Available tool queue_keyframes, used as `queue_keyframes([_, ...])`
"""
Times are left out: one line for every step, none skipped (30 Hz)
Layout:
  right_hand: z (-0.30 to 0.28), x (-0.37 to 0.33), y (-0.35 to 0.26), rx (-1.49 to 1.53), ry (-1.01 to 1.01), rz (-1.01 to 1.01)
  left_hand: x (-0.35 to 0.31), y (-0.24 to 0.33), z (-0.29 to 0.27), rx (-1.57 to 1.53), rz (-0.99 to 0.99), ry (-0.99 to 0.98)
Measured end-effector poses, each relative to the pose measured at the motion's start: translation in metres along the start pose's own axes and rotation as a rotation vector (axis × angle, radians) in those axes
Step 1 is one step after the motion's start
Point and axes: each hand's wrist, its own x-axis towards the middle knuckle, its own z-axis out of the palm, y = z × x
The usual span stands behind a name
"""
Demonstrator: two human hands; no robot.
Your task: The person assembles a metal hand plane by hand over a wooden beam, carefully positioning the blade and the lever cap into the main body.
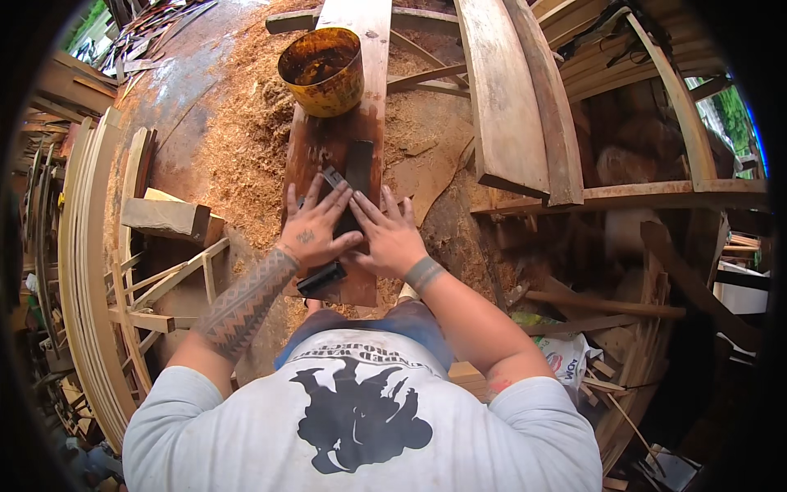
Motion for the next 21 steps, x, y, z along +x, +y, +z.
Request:
queue_keyframes([0.0,0.001,-0.001,-0.001,-0.019,-0.004,0.0,0.0,0.001,-0.018,-0.001,-0.077])
queue_keyframes([-0.001,0.002,0.0,-0.018,-0.059,0.009,-0.001,0.001,0.002,0.0,0.001,-0.079])
queue_keyframes([-0.001,0.002,-0.001,-0.05,-0.152,0.05,0.001,0.0,0.003,0.001,0.022,-0.001])
queue_keyframes([-0.002,0.007,0.0,-0.049,-0.108,0.033,0.005,-0.002,0.004,0.01,0.007,0.038])
queue_keyframes([-0.002,0.007,0.0,-0.028,-0.033,0.015,0.008,-0.003,0.005,0.022,0.002,0.102])
queue_keyframes([-0.003,0.008,0.001,-0.023,-0.017,0.02,0.008,-0.004,0.006,0.017,-0.001,0.128])
queue_keyframes([-0.003,0.008,0.0,-0.01,0.068,-0.001,0.009,-0.004,0.007,0.017,-0.032,0.055])
queue_keyframes([-0.004,0.004,-0.001,-0.012,0.052,0.003,0.004,-0.003,0.008,0.003,-0.015,0.057])
queue_keyframes([-0.005,0.0,-0.002,-0.028,-0.026,0.023,-0.001,-0.001,0.009,0.001,-0.005,0.045])
queue_keyframes([-0.006,-0.007,-0.004,-0.034,-0.077,0.027,-0.008,0.001,0.011,-0.007,0.011,0.008])
queue_keyframes([-0.007,-0.01,-0.005,-0.06,-0.168,0.05,-0.013,0.002,0.011,-0.02,0.036,0.091])
queue_keyframes([-0.008,-0.011,-0.005,-0.054,-0.175,0.052,-0.015,0.001,0.011,-0.022,0.058,0.087])
queue_keyframes([-0.008,-0.012,-0.005,-0.026,-0.095,0.026,-0.017,0.0,0.011,-0.028,0.067,0.011])
queue_keyframes([-0.008,-0.009,-0.004,-0.004,-0.049,0.011,-0.012,-0.006,0.008,-0.054,0.089,0.076])
queue_keyframes([-0.007,-0.004,-0.002,0.001,-0.039,0.009,-0.003,-0.014,0.005,-0.06,0.11,0.149])
queue_keyframes([-0.007,0.001,0.001,-0.006,-0.036,0.01,0.01,-0.025,0.0,-0.132,0.099,0.108])
queue_keyframes([-0.007,0.008,0.004,0.018,-0.044,0.007,0.024,-0.038,-0.006,-0.202,0.115,0.142])
queue_keyframes([-0.006,0.011,0.006,0.054,0.024,-0.019,0.037,-0.049,-0.011,-0.291,0.141,0.192])
queue_keyframes([-0.005,0.014,0.007,0.036,-0.041,-0.004,0.045,-0.057,-0.015,-0.285,0.142,0.204])
queue_keyframes([-0.005,0.015,0.008,0.082,-0.037,-0.003,0.052,-0.064,-0.019,-0.166,0.229,0.181])
queue_keyframes([-0.005,0.015,0.009,0.079,-0.099,0.023,0.057,-0.07,-0.022,-0.048,0.323,0.158])
